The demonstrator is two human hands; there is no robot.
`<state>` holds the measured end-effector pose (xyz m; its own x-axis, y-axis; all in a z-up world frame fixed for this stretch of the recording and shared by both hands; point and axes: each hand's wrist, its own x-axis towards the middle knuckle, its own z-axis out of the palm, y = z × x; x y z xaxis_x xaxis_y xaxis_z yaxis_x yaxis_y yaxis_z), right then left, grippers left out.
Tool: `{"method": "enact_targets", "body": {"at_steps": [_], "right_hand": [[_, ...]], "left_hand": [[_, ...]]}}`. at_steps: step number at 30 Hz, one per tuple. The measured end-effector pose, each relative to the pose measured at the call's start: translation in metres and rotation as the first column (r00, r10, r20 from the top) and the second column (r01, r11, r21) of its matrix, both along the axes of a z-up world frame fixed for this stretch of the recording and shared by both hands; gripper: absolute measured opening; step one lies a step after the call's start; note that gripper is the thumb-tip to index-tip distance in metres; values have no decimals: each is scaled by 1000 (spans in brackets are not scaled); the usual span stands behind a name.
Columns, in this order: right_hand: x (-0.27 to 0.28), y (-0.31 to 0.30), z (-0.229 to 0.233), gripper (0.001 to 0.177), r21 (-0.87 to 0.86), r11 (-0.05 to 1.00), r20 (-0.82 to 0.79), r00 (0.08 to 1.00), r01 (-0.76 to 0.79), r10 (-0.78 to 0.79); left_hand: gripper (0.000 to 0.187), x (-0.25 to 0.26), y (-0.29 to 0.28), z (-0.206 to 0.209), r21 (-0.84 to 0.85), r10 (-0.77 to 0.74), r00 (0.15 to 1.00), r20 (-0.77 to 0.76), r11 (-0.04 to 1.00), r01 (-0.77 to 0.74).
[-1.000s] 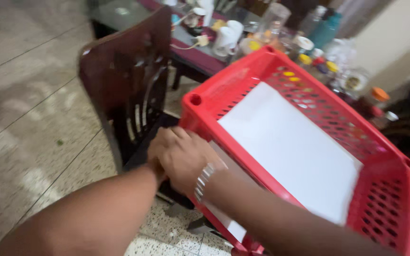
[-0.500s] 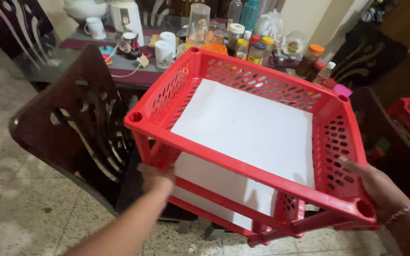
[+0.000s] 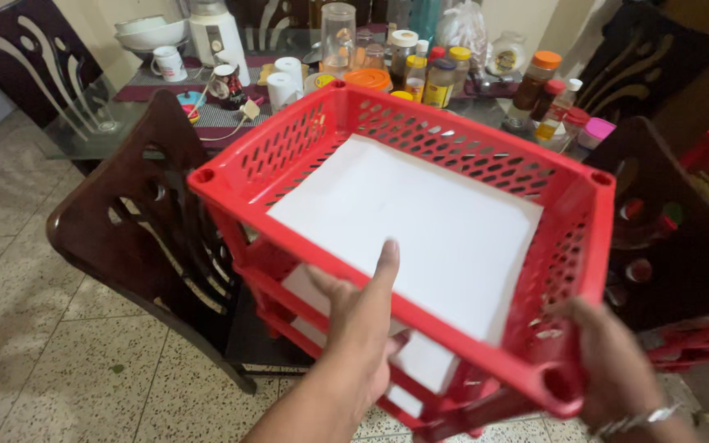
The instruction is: The person assembles a red plastic three-tier storage rack by inserting vertical support poles into the corner holes of the basket trays. They stack the trays and secure the poles to form a stable unit.
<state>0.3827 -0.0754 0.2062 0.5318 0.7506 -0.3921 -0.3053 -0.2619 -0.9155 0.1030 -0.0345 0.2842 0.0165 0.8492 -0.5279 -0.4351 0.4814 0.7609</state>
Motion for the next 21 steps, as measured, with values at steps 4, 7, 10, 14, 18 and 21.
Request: {"method": "enact_targets", "body": {"at_steps": [4,7,10,14,18,21], "right_hand": [[-40,-27,-15,40,124,990,-287,958,69,-31],[7,-16,-49,39,161,985,-203,974,-67,99],[79,25,-89,44,165,972,93,984,-168,154],[154,92,-91,61,80,848,527,744,-525,411],[145,140,-92,52,-51,624,403,556,-780,727],[130,165,-120,33,-152,655,523,502,-740,689]], "left_hand": [[102,-11,-3,-20,95,222,968,-120,973,-211],[72,-31,4,-18,83,265,938,-224,964,-252],[57,-48,16,-15,122,276,918,-286,960,-251],[44,-59,40,-22,225,278,887,-368,952,-205],[40,-63,55,-33,273,284,902,-325,942,-198],[40,-65,61,-37,252,311,906,-286,937,-242]]}}
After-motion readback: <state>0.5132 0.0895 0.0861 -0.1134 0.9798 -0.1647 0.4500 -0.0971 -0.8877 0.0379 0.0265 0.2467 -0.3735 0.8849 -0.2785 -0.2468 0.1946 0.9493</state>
